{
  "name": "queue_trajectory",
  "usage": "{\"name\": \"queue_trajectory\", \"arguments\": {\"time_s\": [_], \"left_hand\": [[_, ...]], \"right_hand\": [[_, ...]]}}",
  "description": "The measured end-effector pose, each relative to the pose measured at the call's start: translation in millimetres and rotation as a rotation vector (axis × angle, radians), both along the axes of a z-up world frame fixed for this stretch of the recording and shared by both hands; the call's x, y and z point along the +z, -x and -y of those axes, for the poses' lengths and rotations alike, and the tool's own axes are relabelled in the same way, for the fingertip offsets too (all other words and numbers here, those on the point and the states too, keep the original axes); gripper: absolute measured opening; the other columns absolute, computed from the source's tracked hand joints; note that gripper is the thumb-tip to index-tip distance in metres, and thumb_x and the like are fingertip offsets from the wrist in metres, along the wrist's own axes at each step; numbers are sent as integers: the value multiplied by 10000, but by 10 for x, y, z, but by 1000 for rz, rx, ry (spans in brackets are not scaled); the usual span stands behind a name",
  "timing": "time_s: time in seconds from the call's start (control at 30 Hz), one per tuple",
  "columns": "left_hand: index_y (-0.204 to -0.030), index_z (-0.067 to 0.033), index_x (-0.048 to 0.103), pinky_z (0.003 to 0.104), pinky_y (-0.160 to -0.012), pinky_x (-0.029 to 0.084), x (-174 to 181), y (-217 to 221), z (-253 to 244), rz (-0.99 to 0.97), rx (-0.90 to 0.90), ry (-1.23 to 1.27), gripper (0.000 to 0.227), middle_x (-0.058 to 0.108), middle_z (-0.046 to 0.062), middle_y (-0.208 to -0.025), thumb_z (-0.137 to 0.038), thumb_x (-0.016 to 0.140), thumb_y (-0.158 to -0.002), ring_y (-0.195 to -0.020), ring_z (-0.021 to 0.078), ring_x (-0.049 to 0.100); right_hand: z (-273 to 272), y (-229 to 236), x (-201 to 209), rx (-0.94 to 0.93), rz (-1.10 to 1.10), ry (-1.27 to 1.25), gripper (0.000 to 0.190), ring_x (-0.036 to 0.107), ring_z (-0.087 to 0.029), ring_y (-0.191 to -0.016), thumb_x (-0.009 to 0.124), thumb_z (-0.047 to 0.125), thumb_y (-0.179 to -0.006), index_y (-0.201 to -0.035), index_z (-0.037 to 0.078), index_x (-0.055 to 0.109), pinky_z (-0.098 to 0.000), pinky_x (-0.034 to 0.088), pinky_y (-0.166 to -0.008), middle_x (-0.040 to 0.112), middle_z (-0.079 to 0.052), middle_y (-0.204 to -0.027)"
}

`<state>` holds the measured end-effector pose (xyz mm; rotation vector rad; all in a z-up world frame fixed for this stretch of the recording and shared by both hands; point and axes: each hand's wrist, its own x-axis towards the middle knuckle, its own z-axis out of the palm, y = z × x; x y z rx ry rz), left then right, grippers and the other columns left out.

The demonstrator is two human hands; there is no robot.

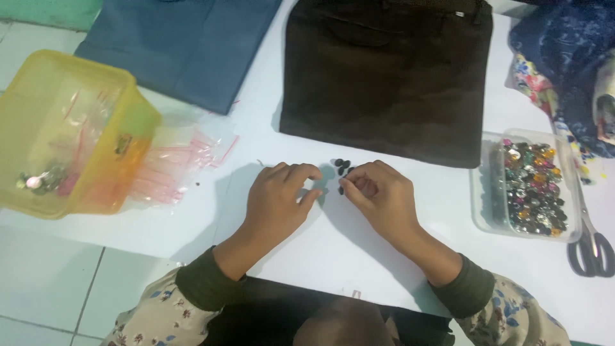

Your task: Sorting small black buttons from a container and placing them into small plastic bags

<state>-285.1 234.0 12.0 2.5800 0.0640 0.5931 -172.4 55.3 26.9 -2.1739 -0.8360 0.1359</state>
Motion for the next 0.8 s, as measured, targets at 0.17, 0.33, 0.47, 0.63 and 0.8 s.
{"name": "queue_trajectory", "arguments": {"time_s": [0.17,0.33,0.47,0.63,0.8], "left_hand": [[-1104,-183,682,395,-734,565,-76,350,-346,101,147,7,389,757,14,-905,-80,840,-763,-777,227,730],[-1050,-185,729,383,-751,559,-141,825,-906,230,304,-11,344,755,-16,-934,-72,836,-743,-774,224,719],[-1115,-163,748,394,-858,573,-55,1186,-1246,289,424,-161,359,736,18,-1028,-86,859,-782,-913,267,712],[-1223,-55,673,505,-893,572,-114,1297,-1410,275,502,-240,406,688,188,-1116,-119,822,-851,-1032,437,693],[-1334,5,595,512,-976,537,-175,1154,-1445,302,433,-173,360,615,264,-1222,-137,602,-1003,-1158,493,636]], "right_hand": [[-363,257,-27,146,169,-67,76,643,-194,-603,808,202,-870,-893,152,756,-313,559,-570,680,-20,-672],[-913,608,-64,315,261,-114,96,685,-199,-682,801,239,-861,-916,196,736,-293,572,-625,675,4,-709],[-1439,819,-107,435,244,-120,113,692,-243,-740,781,170,-861,-953,117,742,-336,577,-653,679,-61,-755],[-2129,896,-242,496,357,-74,201,660,-285,-935,727,116,-890,-1088,87,722,-387,554,-746,664,-112,-942],[-2535,807,-442,435,520,-155,298,604,-386,-1157,647,41,-916,-1212,34,680,-473,545,-790,633,-165,-1165]]}}
